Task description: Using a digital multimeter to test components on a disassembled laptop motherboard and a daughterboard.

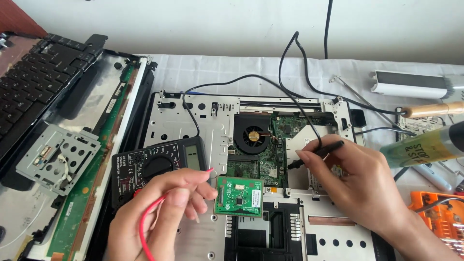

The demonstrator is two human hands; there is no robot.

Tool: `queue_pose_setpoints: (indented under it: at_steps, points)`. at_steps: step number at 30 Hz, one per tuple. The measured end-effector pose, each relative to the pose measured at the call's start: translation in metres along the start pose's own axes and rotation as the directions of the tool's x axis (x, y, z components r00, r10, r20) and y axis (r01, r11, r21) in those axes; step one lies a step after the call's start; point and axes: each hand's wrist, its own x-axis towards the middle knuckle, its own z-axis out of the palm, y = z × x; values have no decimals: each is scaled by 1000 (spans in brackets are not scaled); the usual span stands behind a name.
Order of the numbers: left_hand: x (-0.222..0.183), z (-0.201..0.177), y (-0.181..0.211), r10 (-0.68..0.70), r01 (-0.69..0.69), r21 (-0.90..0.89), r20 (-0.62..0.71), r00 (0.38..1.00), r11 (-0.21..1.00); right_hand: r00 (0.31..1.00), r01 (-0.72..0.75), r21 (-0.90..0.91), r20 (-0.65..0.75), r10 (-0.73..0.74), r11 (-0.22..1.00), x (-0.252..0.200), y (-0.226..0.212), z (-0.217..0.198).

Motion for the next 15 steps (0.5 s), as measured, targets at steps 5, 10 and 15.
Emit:
queue_pose_setpoints:
  at_steps: [5, 10, 15]
  points:
    - [18, -10, 23, 118, -132, 108, 128, 985, 985, 985, 173, -46, 28, -172, 984, 1, -7, -3]
    - [23, -5, 24, 237, -236, 88, -3, 971, 968, 967, 219, -15, 137, -215, 976, 7, -15, -9]
    - [12, 1, 20, 356, -323, 256, -91, 930, 911, 927, 324, 48, 186, -327, 945, 15, -19, -9]
